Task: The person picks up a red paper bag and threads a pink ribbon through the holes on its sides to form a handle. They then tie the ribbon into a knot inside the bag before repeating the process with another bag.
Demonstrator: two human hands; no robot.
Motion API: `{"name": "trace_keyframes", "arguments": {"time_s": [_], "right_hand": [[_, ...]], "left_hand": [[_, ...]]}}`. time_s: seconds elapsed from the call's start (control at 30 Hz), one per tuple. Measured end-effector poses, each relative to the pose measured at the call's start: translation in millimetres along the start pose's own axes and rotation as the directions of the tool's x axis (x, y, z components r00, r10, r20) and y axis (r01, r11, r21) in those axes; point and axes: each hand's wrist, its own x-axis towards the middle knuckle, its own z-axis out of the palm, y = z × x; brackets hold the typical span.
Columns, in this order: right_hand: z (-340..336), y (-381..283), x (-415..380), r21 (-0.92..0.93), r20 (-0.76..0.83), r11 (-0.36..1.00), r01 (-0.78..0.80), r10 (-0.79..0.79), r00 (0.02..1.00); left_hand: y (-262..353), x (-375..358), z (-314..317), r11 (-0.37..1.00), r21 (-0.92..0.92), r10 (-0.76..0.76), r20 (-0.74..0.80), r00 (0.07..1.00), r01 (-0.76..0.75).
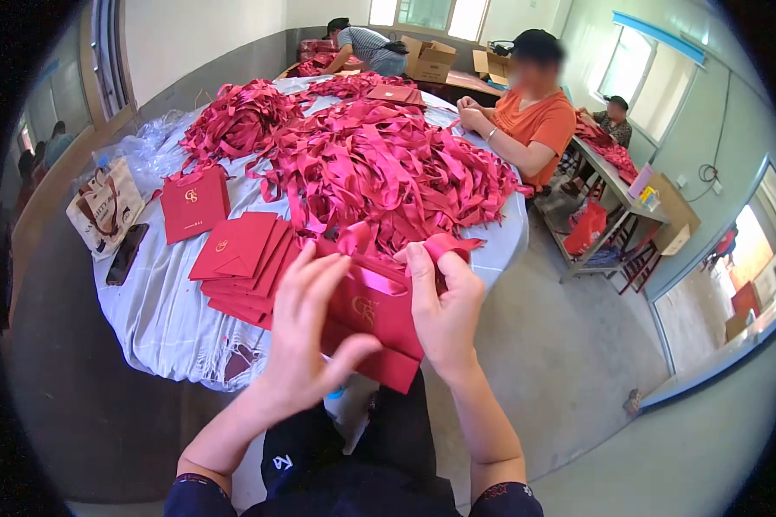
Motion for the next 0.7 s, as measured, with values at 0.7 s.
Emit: {"name": "trace_keyframes", "arguments": {"time_s": [0.7], "right_hand": [[59, -22, -36, -0.096, 0.186, 0.94, 0.327, -0.305, 0.934]], "left_hand": [[-27, -27, -2, 0.786, -0.572, -0.041, 0.33, 0.943, 0.234]]}}
